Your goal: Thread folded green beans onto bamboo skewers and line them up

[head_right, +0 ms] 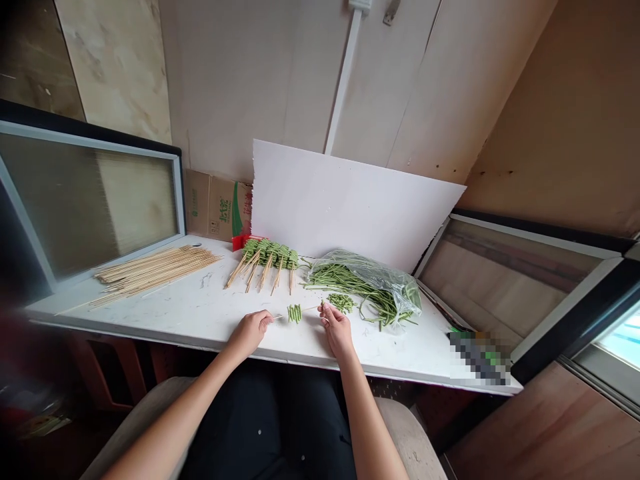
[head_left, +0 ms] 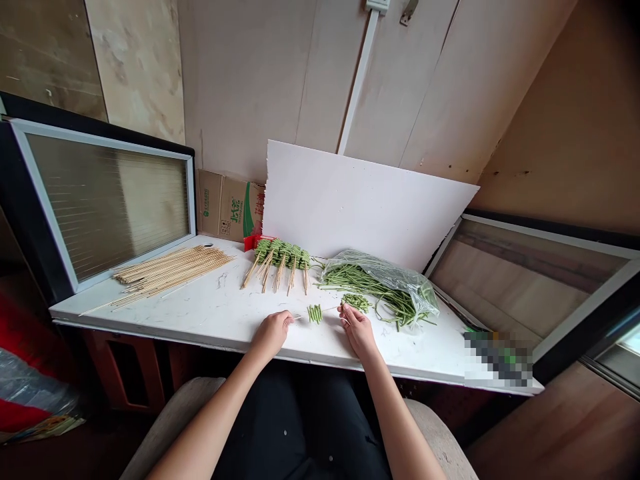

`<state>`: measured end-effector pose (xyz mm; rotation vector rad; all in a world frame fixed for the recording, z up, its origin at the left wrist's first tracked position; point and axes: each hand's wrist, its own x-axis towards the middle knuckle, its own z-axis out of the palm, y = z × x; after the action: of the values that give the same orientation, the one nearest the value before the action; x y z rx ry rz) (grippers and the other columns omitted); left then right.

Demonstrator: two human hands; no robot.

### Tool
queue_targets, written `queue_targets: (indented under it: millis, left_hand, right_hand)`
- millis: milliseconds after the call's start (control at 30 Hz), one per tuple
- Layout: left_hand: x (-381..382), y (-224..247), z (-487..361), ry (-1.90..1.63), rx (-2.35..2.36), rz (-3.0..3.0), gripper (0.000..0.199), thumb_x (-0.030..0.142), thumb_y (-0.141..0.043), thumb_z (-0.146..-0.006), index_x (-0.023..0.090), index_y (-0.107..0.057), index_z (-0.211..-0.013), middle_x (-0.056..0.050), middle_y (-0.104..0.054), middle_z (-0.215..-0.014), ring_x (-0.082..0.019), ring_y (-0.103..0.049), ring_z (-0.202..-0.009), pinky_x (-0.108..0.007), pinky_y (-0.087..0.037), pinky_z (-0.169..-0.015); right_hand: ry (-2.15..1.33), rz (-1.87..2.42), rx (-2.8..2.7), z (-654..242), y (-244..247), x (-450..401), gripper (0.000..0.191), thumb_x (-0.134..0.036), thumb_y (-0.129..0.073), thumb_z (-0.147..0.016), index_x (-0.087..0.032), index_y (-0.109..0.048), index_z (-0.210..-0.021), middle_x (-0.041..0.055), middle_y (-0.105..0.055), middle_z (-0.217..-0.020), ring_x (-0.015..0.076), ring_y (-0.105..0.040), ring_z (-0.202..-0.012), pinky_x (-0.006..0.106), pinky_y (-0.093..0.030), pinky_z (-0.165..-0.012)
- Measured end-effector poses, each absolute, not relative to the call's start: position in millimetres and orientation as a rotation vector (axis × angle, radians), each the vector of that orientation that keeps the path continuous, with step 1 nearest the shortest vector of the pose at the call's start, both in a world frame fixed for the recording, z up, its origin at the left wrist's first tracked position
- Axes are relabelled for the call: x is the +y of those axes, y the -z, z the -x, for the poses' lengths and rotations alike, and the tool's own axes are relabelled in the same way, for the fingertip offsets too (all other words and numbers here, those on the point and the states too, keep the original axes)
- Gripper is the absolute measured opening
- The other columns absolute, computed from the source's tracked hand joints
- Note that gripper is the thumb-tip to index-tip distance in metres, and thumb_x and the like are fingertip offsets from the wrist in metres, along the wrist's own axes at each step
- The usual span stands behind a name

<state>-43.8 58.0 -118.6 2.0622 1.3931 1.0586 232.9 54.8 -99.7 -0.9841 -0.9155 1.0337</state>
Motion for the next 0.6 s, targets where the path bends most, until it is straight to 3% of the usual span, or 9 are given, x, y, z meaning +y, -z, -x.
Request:
queue_targets:
  millis: [600]
  left_hand:
    - [65.2, 122.6, 39.8, -1.08, 1.404, -2.08, 0.028, 0.005, -0.051, -0.094, 0.02, -0.075, -0.095, -0.008, -0.08, -0.097, -0.022, -0.073, -0.091, -0.027, -0.048, -0.073]
  right_hand:
    - [-0.994, 1.001, -0.967, -231.7, 102.7, 58.5, 0.036, -0.053, -0.091, -0.069, -0.02, -0.082, -0.081, 0.005, -0.074, -0.082, 0.0159, -0.057, -0.07, 0.031, -0.049, -0.074]
